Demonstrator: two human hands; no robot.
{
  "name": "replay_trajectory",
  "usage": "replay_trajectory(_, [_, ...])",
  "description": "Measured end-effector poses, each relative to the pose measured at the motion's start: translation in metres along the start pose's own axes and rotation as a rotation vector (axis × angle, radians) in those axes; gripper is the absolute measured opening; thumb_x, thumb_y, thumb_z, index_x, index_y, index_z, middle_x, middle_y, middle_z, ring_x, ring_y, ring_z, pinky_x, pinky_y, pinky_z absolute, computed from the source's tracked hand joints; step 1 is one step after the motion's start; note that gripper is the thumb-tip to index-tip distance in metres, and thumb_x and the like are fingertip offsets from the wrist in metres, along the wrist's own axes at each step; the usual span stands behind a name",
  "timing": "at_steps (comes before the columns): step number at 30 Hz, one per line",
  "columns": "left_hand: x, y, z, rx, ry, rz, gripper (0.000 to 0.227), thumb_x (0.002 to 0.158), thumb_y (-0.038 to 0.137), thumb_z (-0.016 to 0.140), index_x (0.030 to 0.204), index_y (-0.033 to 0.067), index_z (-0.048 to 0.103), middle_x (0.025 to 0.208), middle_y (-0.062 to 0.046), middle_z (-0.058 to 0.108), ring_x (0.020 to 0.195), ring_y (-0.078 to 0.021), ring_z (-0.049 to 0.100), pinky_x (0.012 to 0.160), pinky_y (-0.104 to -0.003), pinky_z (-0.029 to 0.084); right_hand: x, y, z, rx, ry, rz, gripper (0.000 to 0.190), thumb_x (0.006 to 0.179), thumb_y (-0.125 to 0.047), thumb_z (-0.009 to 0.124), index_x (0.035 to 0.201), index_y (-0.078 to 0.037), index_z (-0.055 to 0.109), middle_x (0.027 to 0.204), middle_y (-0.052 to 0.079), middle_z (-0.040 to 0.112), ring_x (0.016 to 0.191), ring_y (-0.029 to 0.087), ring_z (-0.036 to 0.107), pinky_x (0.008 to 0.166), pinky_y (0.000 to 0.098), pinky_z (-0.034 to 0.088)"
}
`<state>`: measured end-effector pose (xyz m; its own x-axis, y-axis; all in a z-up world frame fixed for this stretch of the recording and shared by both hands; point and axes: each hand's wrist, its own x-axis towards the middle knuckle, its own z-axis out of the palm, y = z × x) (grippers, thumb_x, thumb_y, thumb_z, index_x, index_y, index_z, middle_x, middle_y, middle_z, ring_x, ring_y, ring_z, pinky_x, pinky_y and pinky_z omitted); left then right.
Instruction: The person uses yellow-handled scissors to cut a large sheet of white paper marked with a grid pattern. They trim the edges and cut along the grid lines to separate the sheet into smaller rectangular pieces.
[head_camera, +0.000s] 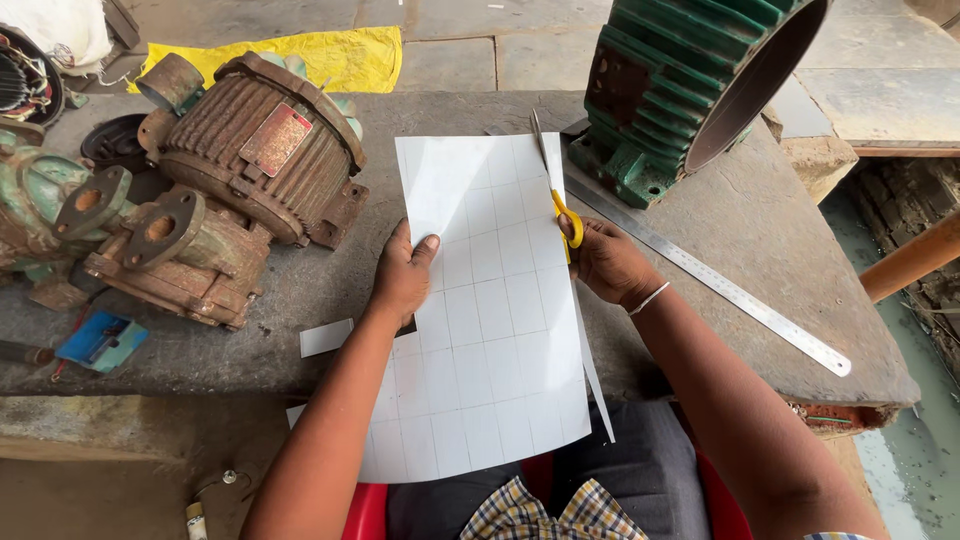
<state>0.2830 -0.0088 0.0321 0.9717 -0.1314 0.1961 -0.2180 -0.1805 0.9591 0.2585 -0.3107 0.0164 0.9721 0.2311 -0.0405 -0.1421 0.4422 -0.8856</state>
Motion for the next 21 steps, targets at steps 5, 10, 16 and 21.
replay_trajectory(5, [0.005,0.001,-0.001,0.073,0.021,-0.049,0.041,0.104,0.015,0.053,0.143,0.0020,0.049,0.137,-0.013,0.064,0.124,-0.0201,0.060,0.107,-0.035,0.047,0.001,-0.002,-0.003,-0.068,0.003,-0.027,0.027,0.105,-0.029,0.070,0.107,-0.003,0.067,0.087,0.001,0.064,0.072,0.010,0.062,0.060,0.0260,0.053])
replay_trajectory(10, [0.006,0.030,-0.010,0.140,0.094,-0.052,0.042,0.105,0.018,0.049,0.144,0.0031,0.047,0.136,-0.012,0.062,0.123,-0.0214,0.060,0.103,-0.038,0.049,-0.027,-0.027,0.012,-0.205,0.121,-0.128,0.034,0.103,-0.024,0.062,0.126,0.001,0.062,0.096,0.006,0.068,0.084,0.015,0.069,0.068,0.0273,0.057])
replay_trajectory(16, [-0.004,0.083,-0.017,-0.071,0.081,0.224,0.029,0.110,0.020,0.050,0.131,0.0012,0.054,0.123,-0.011,0.068,0.114,-0.0168,0.062,0.101,-0.034,0.051,-0.088,-0.037,0.030,-0.258,0.125,-0.267,0.038,0.104,-0.024,0.063,0.132,0.001,0.058,0.103,0.008,0.068,0.091,0.017,0.070,0.073,0.0275,0.057])
replay_trajectory(21, [-0.017,0.118,-0.031,-0.136,0.119,0.387,0.031,0.115,0.025,0.049,0.129,-0.0020,0.052,0.112,-0.015,0.059,0.103,-0.0150,0.053,0.093,-0.032,0.051,-0.128,-0.026,0.027,-0.230,0.194,-0.321,0.041,0.107,-0.027,0.063,0.134,0.003,0.058,0.104,0.008,0.068,0.092,0.017,0.069,0.075,0.0273,0.056])
